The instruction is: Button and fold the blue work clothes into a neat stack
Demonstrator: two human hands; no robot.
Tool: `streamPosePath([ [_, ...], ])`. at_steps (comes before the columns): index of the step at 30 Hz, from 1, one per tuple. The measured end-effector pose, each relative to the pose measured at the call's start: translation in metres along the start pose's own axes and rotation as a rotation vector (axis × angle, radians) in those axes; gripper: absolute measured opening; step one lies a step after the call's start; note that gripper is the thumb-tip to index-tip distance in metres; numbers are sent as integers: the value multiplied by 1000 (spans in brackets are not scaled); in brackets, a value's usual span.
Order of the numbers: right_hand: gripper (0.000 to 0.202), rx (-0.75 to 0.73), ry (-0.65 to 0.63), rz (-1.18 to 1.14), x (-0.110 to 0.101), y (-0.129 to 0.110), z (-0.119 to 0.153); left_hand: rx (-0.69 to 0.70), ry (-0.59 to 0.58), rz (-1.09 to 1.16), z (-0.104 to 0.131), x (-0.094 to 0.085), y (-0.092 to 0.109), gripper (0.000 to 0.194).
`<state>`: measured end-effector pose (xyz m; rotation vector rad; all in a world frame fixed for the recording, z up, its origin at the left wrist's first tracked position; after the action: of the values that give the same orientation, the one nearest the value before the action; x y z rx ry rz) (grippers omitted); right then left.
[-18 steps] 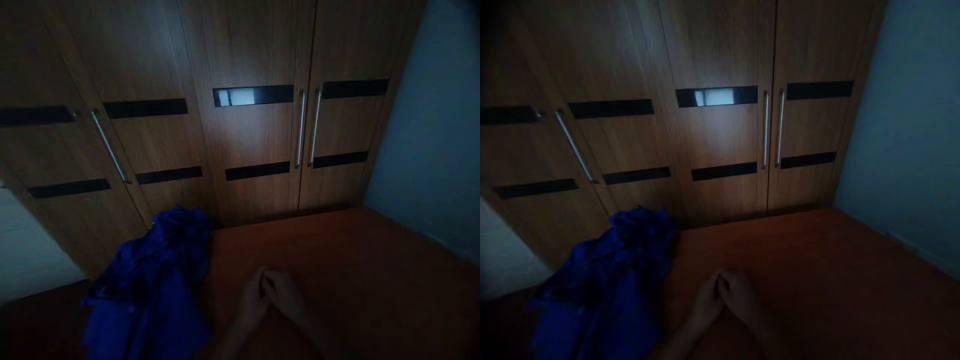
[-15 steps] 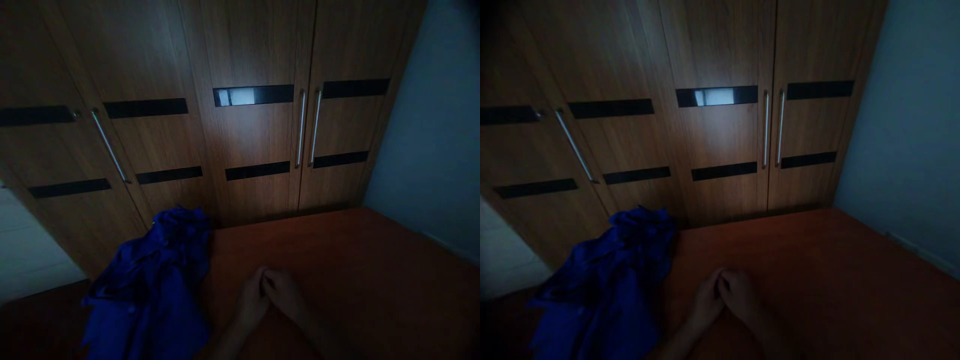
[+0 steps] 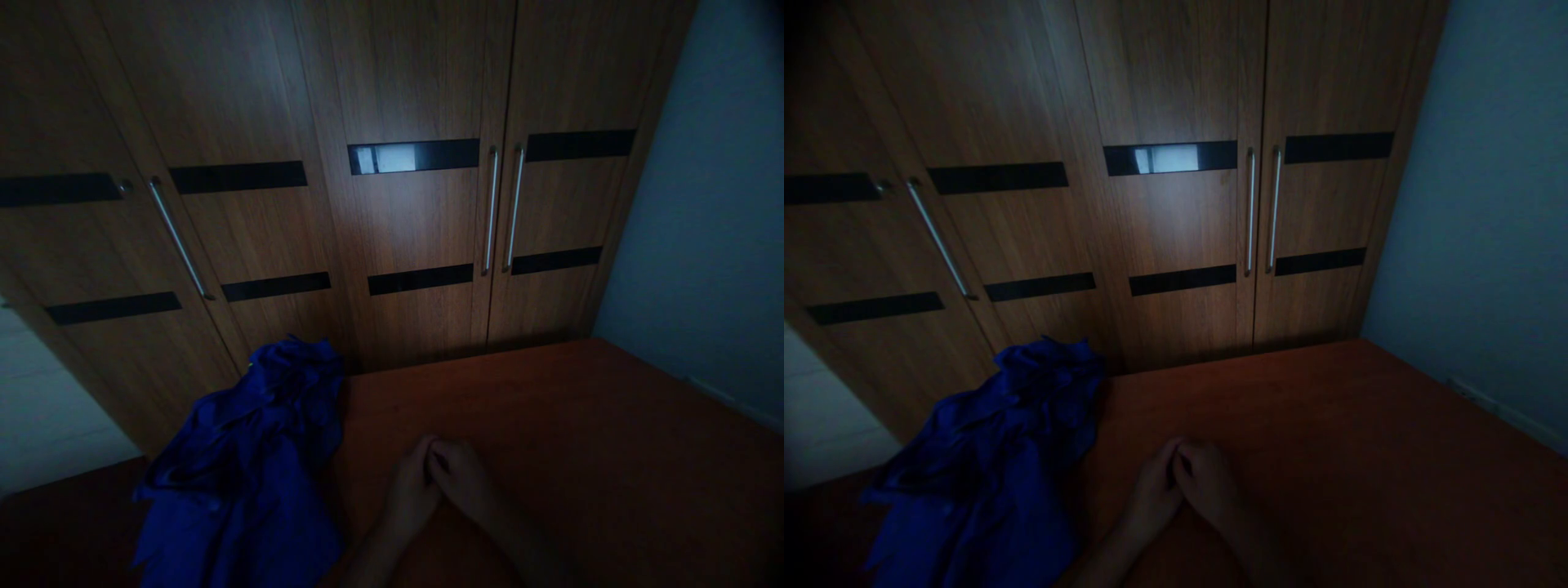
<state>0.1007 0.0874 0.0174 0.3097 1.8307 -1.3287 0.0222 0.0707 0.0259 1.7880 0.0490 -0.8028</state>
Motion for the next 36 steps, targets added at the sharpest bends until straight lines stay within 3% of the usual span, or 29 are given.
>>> streamPosePath([
  [13,23,-5,-13,-3,3,3,0,16,8,7,0,0,2,36],
  [36,25,7,-9,3,1,1,0,6,-1,12,1,1,2,38],
])
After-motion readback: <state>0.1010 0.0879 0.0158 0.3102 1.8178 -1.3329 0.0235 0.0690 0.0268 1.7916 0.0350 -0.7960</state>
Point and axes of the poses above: each hand's wrist, its own z-axis away from the middle knuckle, its own x-axis out of the palm, y = z × x, the point moved 8 cm from there along -z, towards the middle knuckle, and after that the axes turned 14 degrees about -y, right-handed, at the moved point
